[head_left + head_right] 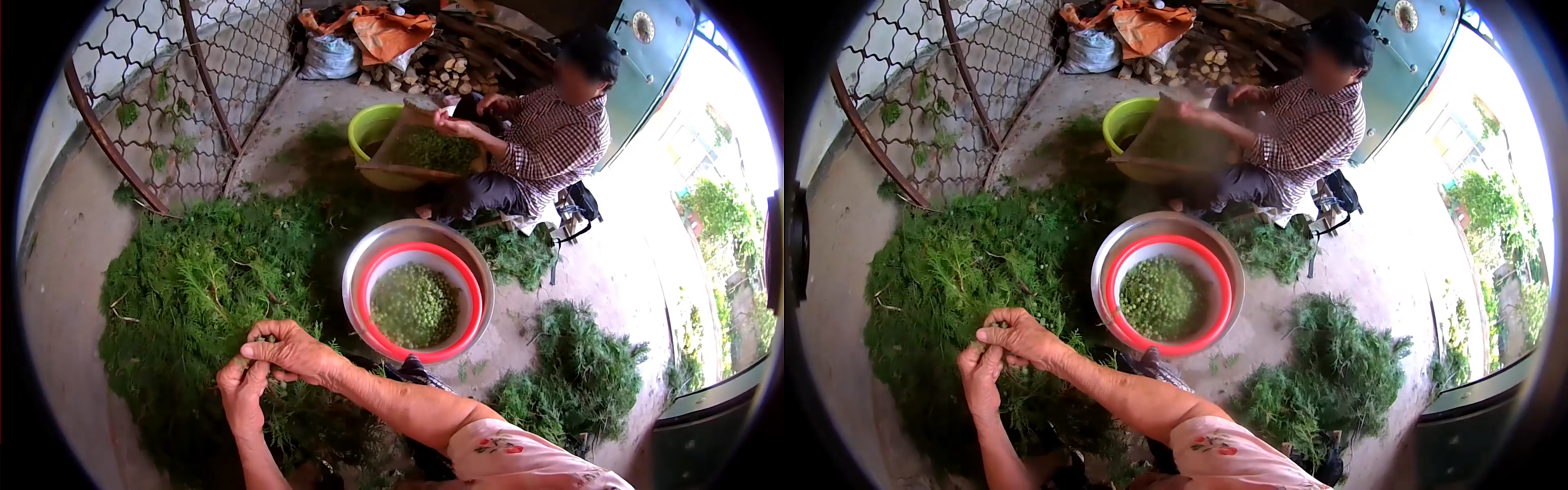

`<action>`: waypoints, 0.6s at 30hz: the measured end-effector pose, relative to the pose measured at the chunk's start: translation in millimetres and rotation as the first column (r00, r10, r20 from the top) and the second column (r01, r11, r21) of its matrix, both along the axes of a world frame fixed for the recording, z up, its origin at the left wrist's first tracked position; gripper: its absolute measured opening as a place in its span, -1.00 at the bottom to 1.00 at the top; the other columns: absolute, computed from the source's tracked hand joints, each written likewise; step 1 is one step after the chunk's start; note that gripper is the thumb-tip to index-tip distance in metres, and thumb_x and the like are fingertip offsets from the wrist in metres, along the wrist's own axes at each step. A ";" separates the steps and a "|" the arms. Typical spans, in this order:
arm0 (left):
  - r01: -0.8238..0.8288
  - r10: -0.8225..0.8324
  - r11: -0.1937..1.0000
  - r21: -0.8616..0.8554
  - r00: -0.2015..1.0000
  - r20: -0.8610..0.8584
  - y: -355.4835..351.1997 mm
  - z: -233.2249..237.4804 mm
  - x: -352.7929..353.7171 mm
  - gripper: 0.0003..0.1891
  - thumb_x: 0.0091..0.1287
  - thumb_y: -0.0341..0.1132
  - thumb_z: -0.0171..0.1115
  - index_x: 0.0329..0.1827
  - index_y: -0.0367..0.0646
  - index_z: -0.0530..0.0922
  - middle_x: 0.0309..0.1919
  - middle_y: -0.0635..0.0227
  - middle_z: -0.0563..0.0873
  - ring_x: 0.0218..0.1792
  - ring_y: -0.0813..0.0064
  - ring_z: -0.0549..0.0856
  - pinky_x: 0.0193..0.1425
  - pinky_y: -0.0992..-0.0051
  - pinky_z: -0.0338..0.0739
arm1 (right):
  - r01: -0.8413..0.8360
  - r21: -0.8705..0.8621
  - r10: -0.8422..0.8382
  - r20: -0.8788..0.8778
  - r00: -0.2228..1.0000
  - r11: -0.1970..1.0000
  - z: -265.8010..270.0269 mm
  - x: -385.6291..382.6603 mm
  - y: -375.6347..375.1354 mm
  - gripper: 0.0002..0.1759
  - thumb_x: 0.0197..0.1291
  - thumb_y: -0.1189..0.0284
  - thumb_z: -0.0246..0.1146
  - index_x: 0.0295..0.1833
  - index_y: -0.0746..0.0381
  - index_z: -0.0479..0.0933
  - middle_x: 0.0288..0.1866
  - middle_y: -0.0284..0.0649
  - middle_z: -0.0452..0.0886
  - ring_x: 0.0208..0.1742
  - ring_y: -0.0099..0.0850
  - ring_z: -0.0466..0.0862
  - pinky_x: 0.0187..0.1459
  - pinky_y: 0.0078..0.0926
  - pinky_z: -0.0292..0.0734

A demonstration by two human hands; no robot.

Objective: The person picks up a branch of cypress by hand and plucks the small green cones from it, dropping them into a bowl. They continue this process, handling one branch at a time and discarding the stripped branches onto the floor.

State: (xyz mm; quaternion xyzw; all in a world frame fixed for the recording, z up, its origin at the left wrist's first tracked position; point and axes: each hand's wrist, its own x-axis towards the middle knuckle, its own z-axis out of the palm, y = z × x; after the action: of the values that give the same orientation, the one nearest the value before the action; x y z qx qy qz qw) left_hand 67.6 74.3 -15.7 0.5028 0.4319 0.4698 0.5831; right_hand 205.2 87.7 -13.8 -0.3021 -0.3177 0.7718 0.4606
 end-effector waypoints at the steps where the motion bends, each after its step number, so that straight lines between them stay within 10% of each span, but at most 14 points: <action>1: 0.025 -0.025 1.000 -0.001 0.997 -0.066 2.5 -3.7 2.6 -0.91 0.10 -0.41 0.30 -0.46 -0.19 0.56 -0.64 0.60 0.43 -0.67 0.78 0.28 -0.60 0.68 0.11 | 0.025 0.055 -0.030 0.104 0.994 0.998 1.0 0.5 -1.5 -0.81 0.16 0.35 0.27 -0.33 0.22 0.45 -0.64 -0.44 0.39 -0.76 -0.71 0.25 -0.78 -0.70 0.03; 2: 0.024 -0.026 1.000 -0.011 0.989 -0.148 3.0 -5.7 -0.7 -0.92 0.12 -0.40 0.29 -0.44 -0.19 0.57 -0.64 0.61 0.44 -0.66 0.79 0.28 -0.60 0.68 0.11 | 0.092 0.155 -0.132 0.275 0.952 0.984 4.3 2.1 -4.2 -0.84 0.15 0.38 0.28 -0.30 0.23 0.47 -0.68 -0.42 0.40 -0.75 -0.71 0.26 -0.77 -0.69 0.02; 7: 0.122 -0.057 0.981 -0.153 0.927 0.370 3.0 -3.8 -6.1 -0.88 0.12 -0.38 0.33 -0.38 -0.22 0.60 -0.62 0.58 0.50 -0.65 0.78 0.30 -0.59 0.71 0.13 | -0.036 -0.207 -0.023 -0.276 0.961 0.978 9.7 9.7 -2.5 -0.84 0.14 0.35 0.28 -0.34 0.19 0.48 -0.59 -0.31 0.45 -0.76 -0.64 0.27 -0.79 -0.74 0.04; 11: 0.110 0.019 0.967 -0.229 0.868 0.496 -3.8 -2.2 -9.0 -0.91 0.08 -0.38 0.34 -0.44 -0.18 0.60 -0.58 0.53 0.58 -0.65 0.78 0.31 -0.56 0.72 0.13 | -0.065 -0.238 -0.017 -0.327 0.945 0.969 18.2 5.8 -8.9 -0.84 0.16 0.35 0.26 -0.32 0.18 0.46 -0.59 -0.38 0.32 -0.71 -0.64 0.21 -0.74 -0.74 0.07; 18: 0.027 0.063 0.964 -0.265 0.944 0.325 0.5 -1.0 -4.7 -0.86 0.16 -0.36 0.30 -0.46 -0.21 0.53 -0.61 0.46 0.53 -0.71 0.77 0.26 -0.64 0.76 0.07 | 0.039 -0.140 -0.055 -0.114 0.992 0.989 13.8 -0.1 -5.6 -0.80 0.17 0.29 0.24 -0.29 0.19 0.47 -0.59 -0.41 0.28 -0.69 -0.65 0.21 -0.75 -0.75 0.09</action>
State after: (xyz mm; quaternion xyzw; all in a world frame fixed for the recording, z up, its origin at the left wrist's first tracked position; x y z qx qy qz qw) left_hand 62.8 74.8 -16.7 0.3302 0.3917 0.4907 0.7048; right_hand 205.0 82.1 0.0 -0.2948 -0.2289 0.7972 0.4745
